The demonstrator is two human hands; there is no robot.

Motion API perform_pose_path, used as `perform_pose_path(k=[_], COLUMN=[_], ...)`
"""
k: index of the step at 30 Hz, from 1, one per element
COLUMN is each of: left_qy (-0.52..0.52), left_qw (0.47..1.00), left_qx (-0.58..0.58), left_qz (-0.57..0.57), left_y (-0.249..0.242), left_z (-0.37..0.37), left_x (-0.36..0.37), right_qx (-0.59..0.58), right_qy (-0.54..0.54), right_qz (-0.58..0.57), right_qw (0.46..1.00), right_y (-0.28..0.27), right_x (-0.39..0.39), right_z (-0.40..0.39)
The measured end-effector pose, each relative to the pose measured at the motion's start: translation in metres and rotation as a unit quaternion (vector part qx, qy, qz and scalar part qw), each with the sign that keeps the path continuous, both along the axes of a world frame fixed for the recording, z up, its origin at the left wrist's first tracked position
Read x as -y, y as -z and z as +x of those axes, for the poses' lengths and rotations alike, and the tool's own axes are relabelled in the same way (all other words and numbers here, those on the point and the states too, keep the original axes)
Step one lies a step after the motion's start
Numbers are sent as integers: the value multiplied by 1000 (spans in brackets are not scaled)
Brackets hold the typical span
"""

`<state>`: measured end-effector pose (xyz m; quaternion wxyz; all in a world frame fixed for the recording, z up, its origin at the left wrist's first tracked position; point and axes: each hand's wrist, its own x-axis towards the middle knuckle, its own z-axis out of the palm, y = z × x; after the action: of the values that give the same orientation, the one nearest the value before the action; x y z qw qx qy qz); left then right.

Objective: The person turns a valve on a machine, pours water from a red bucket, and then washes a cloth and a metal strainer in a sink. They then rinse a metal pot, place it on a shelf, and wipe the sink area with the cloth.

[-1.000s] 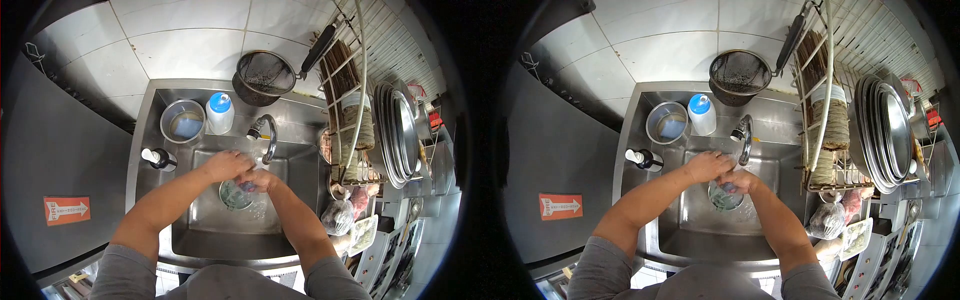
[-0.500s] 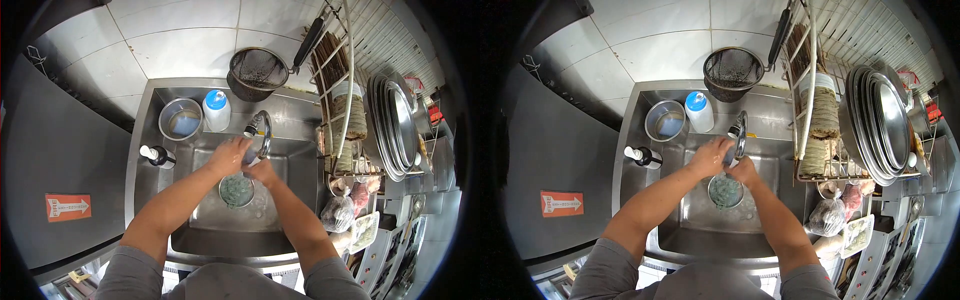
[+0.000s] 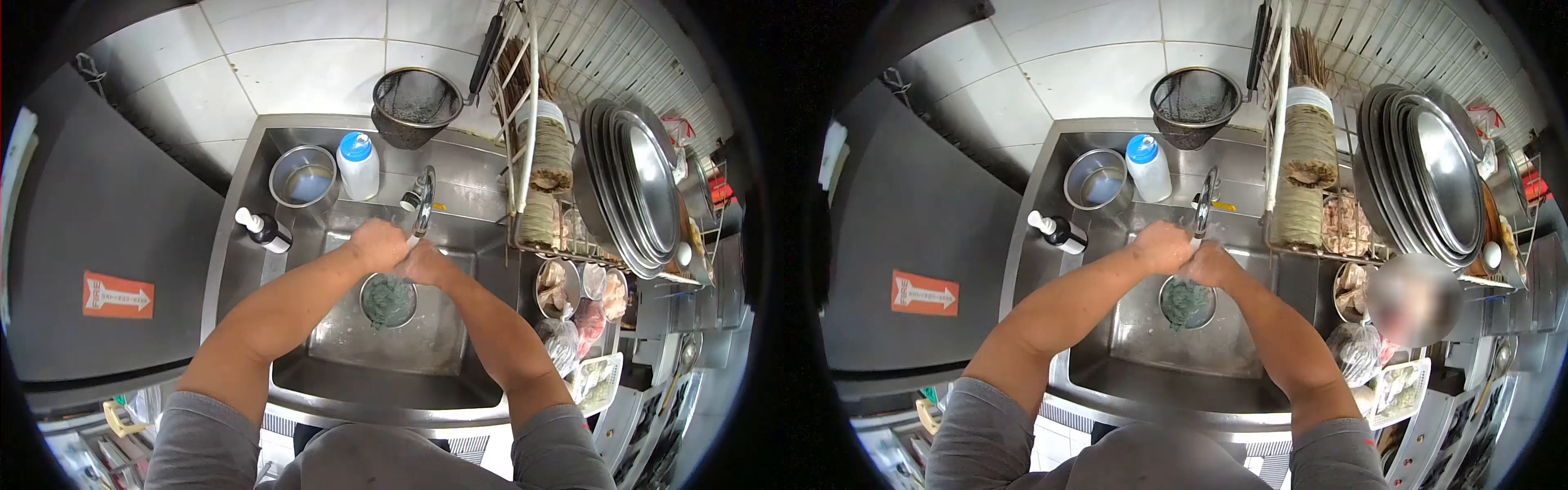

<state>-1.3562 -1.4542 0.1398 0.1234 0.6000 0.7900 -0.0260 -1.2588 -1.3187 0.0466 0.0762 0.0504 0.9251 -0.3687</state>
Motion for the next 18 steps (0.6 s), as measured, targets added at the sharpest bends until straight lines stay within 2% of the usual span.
perform_pose_path(k=[1,3,5,7,9,10,11,13,15,17,18], left_qy=[-26,-103,-237,-331,-359,-368,-405,-466,-519,-575,-609], left_qw=[999,991,961,913,886,870,850,803,764,735,711], left_qx=[24,80,141,216,269,295,299,318,311,269,244], left_qz=[-13,-10,38,101,116,145,156,191,224,239,253], left_y=[-2,4,20,31,56,64,46,27,40,68,59], left_z=[7,23,50,85,119,135,154,196,243,288,309], left_x=[3,18,37,63,95,114,136,185,240,309,344], right_qx=[45,118,-27,-101,-98,-101,-102,-190,-149,-115,-77], right_qy=[9,15,-30,-95,-153,-182,-212,-224,-224,-166,-113], right_qz=[47,136,168,173,208,187,170,69,12,-51,-140], right_qw=[998,984,985,975,961,960,957,953,963,978,981], right_y=[-3,-67,-74,-54,-51,-50,-50,-48,-59,-11,36], right_x=[-2,18,27,39,64,79,93,125,147,153,148], right_z=[7,19,35,49,64,73,83,105,126,149,161])
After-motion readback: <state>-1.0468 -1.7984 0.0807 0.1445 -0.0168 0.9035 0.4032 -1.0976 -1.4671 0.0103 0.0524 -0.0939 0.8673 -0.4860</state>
